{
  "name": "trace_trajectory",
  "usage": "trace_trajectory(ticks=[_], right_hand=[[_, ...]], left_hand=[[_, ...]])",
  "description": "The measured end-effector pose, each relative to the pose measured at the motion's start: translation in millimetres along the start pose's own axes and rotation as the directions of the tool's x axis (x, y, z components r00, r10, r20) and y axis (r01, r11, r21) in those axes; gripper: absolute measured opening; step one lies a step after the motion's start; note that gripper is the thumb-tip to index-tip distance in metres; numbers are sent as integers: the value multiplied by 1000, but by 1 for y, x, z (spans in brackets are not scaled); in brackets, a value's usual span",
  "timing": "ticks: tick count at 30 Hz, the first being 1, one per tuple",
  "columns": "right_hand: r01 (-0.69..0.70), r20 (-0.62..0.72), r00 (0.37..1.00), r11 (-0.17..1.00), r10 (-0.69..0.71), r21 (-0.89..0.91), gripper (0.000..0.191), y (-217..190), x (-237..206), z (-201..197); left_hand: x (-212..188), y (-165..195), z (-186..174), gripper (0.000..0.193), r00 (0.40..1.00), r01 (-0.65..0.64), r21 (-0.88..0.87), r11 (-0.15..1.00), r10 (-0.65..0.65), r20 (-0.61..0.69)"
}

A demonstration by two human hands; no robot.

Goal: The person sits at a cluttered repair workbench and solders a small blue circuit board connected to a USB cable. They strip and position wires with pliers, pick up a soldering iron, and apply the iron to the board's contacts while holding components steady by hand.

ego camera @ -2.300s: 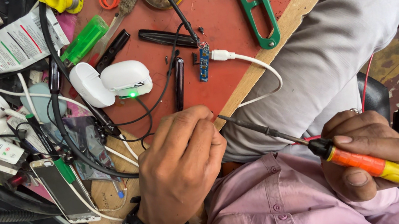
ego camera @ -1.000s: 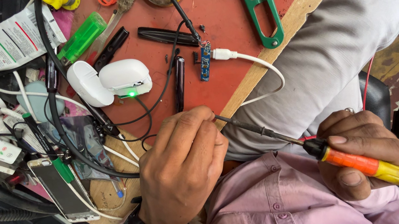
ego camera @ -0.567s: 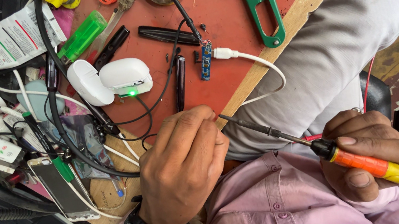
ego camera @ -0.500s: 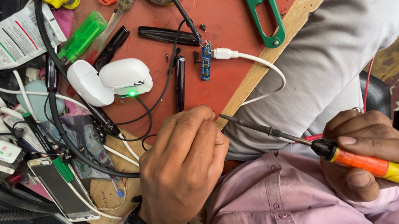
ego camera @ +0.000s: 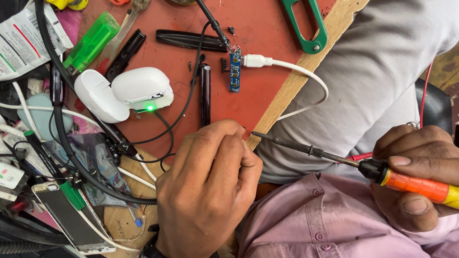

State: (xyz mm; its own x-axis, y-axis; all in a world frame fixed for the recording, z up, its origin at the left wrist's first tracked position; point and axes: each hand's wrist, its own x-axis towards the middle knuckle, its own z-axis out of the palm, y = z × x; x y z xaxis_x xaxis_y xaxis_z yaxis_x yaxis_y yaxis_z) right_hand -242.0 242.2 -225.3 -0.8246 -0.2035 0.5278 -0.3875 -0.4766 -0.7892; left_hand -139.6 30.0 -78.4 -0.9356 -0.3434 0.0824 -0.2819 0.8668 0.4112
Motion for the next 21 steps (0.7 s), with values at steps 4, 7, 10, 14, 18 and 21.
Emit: trace_trajectory(ticks=[4,7,10,14,18,21], right_hand=[[7,-9,1000,1000,-7,-16,37,-1,0,2],[-57,27,998,998,58,-23,37,-5,1,2],[-49,49,998,999,50,-21,37,-5,1,1],[-43,26,999,999,43,-12,38,-3,1,2],[-24,33,999,1000,24,-9,39,0,1,2],[-34,35,999,999,34,-3,39,-1,2,3]], left_hand=[[0,0,0,18,1000,6,0,1000,-6,7],[-1,-1,0,17,1000,2,7,1000,-2,-1],[-1,-2,1,16,1000,0,6,1000,0,-2],[-2,-2,1,16,1000,5,-10,1000,-5,0],[-2,-3,1,16,1000,-3,-26,1000,2,-9],[-2,-3,1,16,1000,0,-32,999,0,-4]])
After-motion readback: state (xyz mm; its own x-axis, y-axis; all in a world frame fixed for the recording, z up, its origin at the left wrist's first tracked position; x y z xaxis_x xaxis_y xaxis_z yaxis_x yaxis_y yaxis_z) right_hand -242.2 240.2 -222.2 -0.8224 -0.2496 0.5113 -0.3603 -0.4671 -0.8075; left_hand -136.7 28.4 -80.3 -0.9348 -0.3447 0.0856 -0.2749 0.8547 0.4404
